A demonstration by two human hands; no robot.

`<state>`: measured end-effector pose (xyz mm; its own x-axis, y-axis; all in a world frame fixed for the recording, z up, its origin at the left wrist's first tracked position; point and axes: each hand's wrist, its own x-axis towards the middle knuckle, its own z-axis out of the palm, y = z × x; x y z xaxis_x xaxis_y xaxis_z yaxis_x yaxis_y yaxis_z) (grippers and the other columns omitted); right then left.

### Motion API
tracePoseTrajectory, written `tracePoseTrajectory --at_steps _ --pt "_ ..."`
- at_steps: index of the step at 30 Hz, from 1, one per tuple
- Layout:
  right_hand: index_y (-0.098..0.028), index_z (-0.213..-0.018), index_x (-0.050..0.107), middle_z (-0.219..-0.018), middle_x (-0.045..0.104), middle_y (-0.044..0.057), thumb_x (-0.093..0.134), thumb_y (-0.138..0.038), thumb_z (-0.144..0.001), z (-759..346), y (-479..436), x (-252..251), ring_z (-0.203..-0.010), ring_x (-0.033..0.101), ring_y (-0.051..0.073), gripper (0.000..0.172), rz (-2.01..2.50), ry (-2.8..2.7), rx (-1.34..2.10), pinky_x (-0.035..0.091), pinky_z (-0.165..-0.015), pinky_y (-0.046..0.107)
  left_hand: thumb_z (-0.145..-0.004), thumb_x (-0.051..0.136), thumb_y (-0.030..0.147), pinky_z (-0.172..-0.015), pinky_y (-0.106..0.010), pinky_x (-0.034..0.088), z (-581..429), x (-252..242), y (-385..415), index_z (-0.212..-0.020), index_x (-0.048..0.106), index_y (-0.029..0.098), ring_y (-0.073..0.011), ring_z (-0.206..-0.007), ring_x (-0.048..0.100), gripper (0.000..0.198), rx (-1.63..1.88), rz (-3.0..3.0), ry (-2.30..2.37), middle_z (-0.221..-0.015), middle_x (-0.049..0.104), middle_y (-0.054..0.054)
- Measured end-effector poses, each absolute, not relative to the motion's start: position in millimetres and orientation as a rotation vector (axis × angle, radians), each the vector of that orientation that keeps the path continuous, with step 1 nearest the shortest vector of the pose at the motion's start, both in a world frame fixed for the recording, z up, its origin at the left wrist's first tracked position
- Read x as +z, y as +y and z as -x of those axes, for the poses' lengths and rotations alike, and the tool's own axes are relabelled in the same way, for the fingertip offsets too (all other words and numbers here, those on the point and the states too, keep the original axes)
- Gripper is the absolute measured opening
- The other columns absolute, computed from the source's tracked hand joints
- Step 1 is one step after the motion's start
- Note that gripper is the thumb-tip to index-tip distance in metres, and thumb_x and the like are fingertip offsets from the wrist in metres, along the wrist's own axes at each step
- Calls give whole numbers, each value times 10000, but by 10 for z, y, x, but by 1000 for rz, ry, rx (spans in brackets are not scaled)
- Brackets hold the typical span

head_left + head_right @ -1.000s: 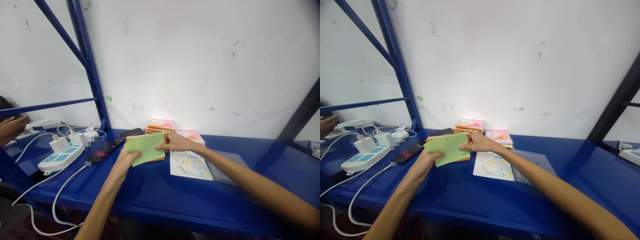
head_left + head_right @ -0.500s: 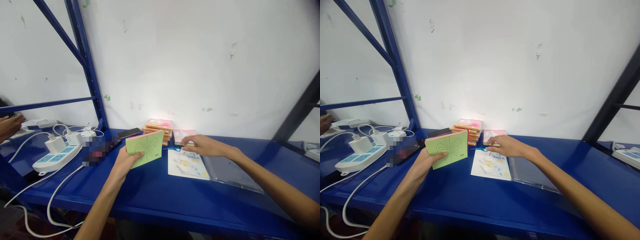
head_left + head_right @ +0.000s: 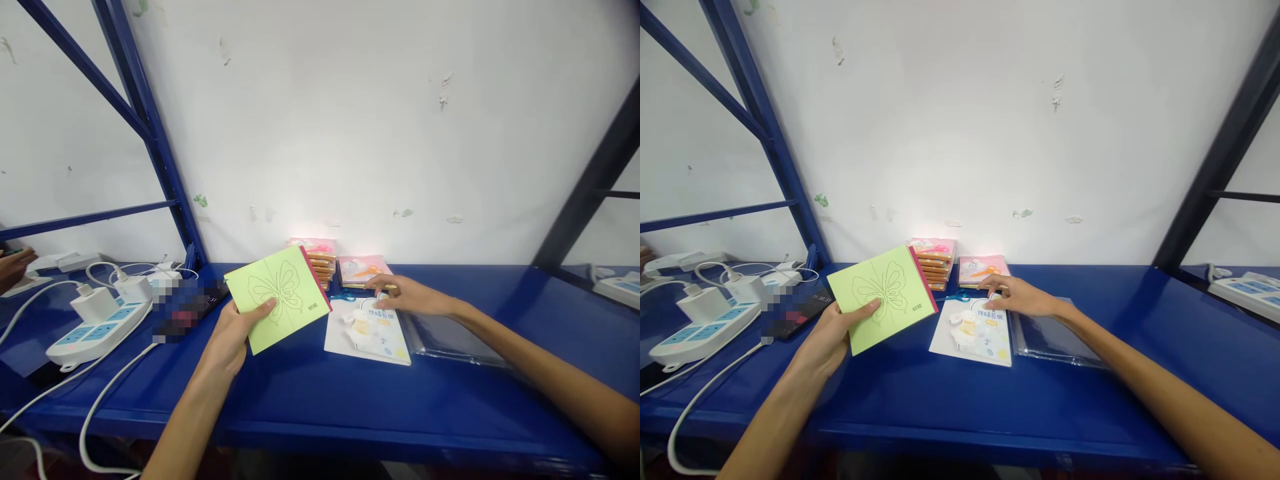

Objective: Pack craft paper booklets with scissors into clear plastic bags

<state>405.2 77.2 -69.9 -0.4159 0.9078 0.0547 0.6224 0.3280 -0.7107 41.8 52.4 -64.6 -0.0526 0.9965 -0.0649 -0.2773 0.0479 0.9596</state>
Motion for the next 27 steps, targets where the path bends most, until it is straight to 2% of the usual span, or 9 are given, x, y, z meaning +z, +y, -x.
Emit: tracePoseTrajectory --at_steps 2,5,7,11,14,18,20,24,27 --pt "-210 -1243 632 -1060 655 90 699 -575 -850 -4070 749 -645 -803 594 179 540 1306 -2032 987 429 -616 277 -679 860 133 -810 -380 657 -405 -607 516 -1204 703 146 -339 -1062 743 549 1278 -849 1030 -1255 742 -158" --pt "-234 -1178 644 -828 620 24 713 -556 -854 -4112 708 -568 -568 414 99 462 1266 -1902 1176 271 -483 249 -702 839 134 -735 -345 665 -397 -593 517 -1217 702 136 -338 -1031 754 534 1201 -784 962 -1246 745 -165" --pt "-228 -1114 650 -771 584 3 729 -558 -838 -4144 695 -543 -517 299 74 437 1220 -1833 1261 216 -460 254 -699 845 142 -739 -349 667 -405 -597 507 -1236 693 136 -342 -1022 757 558 1166 -774 928 -1231 751 -165" --pt "-225 -1058 617 -700 525 -30 736 -570 -834 -4195 703 -555 -493 199 61 428 1154 -1690 1337 177 -443 250 -670 873 155 -787 -395 664 -454 -590 441 -1239 688 132 -367 -1019 756 599 1109 -808 915 -1183 768 -176" --pt "-239 -1002 618 -680 502 -42 777 -530 -811 -4207 708 -578 -488 221 62 383 1076 -1627 1387 199 -443 243 -668 889 173 -788 -415 659 -513 -583 384 -1189 702 110 -380 -1008 758 557 1012 -871 927 -1148 774 -199" --pt "-234 -883 591 -751 537 -14 839 -470 -765 -4161 681 -572 -576 417 98 362 977 -1537 1385 327 -494 239 -681 899 197 -841 -436 644 -610 -622 348 -1177 703 94 -377 -1016 756 543 892 -945 875 -1167 763 -216" --pt "-230 -847 573 -759 518 -13 859 -485 -746 -4121 656 -552 -646 460 121 397 945 -1519 1322 362 -533 235 -687 903 215 -871 -444 634 -661 -656 337 -1182 704 101 -371 -1031 752 545 878 -972 870 -1185 758 -212" --pt "-226 -793 538 -744 489 -25 893 -511 -691 -4047 626 -536 -662 440 124 466 913 -1478 1263 354 -546 225 -703 899 241 -877 -434 628 -748 -714 303 -1196 702 113 -357 -1044 750 545 884 -1019 872 -1206 752 -201" --pt "-218 -767 545 -720 465 -36 886 -477 -718 -4005 629 -567 -637 408 108 431 852 -1462 1276 343 -551 220 -707 896 246 -866 -436 629 -795 -748 284 -1206 696 117 -353 -1038 752 553 881 -1039 850 -1213 751 -197"
